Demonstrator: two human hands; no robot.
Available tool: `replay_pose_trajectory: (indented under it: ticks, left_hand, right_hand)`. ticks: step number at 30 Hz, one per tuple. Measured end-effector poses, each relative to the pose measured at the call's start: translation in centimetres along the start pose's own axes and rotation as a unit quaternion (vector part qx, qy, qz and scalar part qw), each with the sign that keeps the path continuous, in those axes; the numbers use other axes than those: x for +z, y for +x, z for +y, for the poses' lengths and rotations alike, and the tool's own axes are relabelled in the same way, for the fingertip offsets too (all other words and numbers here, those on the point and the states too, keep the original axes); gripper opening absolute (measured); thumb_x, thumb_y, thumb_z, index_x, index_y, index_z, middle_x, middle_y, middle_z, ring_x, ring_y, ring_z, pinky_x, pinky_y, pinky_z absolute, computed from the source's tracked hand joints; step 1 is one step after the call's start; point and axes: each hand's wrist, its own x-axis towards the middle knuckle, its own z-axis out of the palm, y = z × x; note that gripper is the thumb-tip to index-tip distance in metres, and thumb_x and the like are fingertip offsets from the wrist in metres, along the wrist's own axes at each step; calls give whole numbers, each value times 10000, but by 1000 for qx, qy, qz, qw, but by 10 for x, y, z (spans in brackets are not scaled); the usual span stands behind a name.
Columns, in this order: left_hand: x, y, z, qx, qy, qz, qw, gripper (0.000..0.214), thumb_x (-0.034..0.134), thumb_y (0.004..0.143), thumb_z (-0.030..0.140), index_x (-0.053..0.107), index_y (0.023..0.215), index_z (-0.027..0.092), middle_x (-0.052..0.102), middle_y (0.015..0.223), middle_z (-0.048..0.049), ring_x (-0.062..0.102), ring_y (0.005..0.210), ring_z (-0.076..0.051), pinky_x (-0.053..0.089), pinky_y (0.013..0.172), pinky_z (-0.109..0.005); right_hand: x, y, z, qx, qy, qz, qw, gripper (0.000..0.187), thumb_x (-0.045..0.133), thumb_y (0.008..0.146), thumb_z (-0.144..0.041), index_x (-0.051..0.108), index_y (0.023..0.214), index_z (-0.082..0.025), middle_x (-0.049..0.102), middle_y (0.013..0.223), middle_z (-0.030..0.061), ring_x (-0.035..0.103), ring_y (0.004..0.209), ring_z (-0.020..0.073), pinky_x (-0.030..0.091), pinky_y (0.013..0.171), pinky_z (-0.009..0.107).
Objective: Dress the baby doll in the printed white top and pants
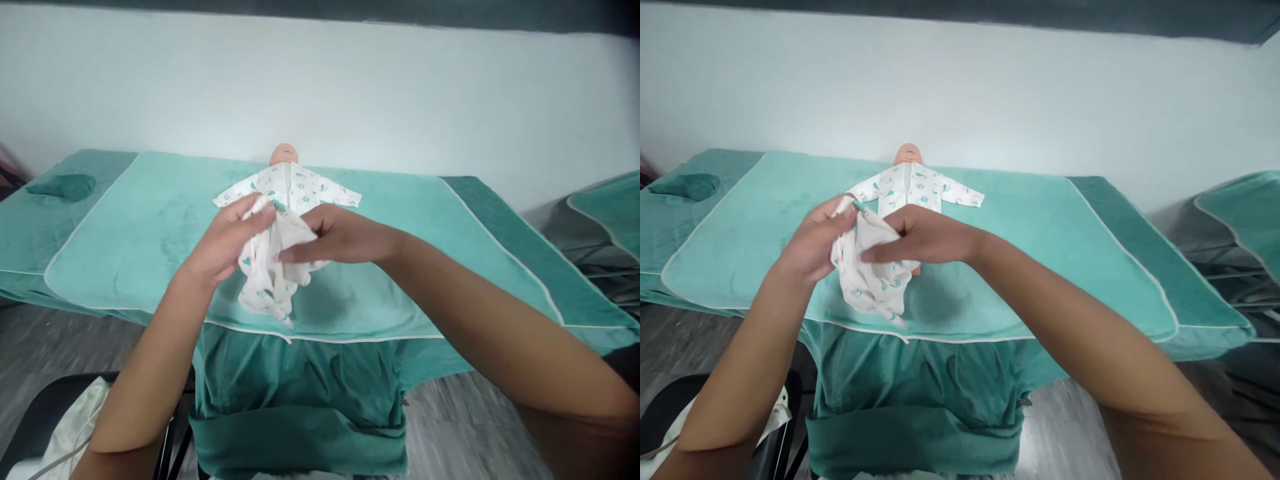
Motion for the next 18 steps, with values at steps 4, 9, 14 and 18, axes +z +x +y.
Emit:
replay_pose_trajectory:
  ticks: [4,9,14,18]
  left_hand:
    - [2,-5,-4,-101,64,-166,979,368,849,725,449,752,955,179,757,895,-47,717,850,-250,560,720,-330]
    - [0,1,-11,-46,-36,-10,998,303,821,704,329,756,938,148,757,817,-42,717,772,-229,545,681,-304]
    - [-2,6,-29,-61,-163,31,984,294,837,636,314,739,856,145,717,698,-28,692,667,-194,519,608,-267]
    - [-5,-5,-40,-143,-137,-91,976,443,885,639,442,747,930,138,737,756,-47,687,633,-190,528,579,-267]
  right_hand:
    - [7,5,16,-25,128,149,980,201,729,850,-377,694,761,-201,681,660,-6,624,603,144,505,541,248]
    - [18,10,33,-9,144,98,985,316,712,873,-500,709,799,-193,668,664,-14,607,597,132,491,534,241]
    - [18,5,35,35,50,-33,998,315,827,779,-477,773,904,-192,746,793,21,680,712,173,543,620,274]
    - [16,6,39,-2,176,126,976,347,779,819,-530,743,885,-192,707,688,13,689,711,204,566,649,313]
